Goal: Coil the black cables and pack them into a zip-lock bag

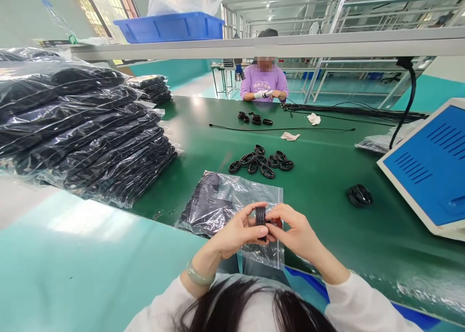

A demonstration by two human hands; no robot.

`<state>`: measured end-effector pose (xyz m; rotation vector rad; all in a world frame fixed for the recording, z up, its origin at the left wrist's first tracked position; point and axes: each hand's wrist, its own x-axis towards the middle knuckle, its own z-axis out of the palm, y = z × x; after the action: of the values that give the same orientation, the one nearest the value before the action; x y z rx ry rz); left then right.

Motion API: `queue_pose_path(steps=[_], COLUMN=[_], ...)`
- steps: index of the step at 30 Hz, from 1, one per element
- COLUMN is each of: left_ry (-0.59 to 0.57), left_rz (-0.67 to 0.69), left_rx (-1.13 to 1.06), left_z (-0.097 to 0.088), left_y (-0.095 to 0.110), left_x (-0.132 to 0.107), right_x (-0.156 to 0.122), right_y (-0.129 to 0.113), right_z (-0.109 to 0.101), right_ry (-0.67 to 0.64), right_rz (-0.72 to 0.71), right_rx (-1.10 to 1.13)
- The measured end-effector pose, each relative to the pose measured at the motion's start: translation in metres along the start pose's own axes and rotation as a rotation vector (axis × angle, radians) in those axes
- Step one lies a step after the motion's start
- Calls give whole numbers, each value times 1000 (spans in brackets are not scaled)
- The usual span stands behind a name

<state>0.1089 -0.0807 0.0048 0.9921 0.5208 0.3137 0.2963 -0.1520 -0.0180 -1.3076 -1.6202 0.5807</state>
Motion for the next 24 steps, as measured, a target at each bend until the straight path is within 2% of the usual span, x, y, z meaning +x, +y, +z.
queue_pose_path(steps=[2,4,7,10,13,16,21,24], left_ry=[5,16,6,-53,-137,-201,-204,-203], left_rz=[12,22,17,-5,-8,9,43,52], left_rx=[8,29,56,23,-53,-113,-161,-123], left_z=[3,4,3,-2,-8,-12,-15,-13], left_y=[-1,-2,-2,-1,-2,-7,-12,-9], left_x=[-1,-2,-4,-5,-6,-6,-6,-8], right_x=[-3,-4,-5,-5,-5,-2,5,6], right_y=[-1,-4,-9,-11,-8,-3,-3,-4], right_z=[2,1,-7,-15,-18,-16,-8,-3], right_ry=[26,-5,-138,-296,-391,-411,-377,-368], right_rz=[-32,-10,123,260,307,289,221,293], right_rx=[-29,14,218,427,457,434,396,473])
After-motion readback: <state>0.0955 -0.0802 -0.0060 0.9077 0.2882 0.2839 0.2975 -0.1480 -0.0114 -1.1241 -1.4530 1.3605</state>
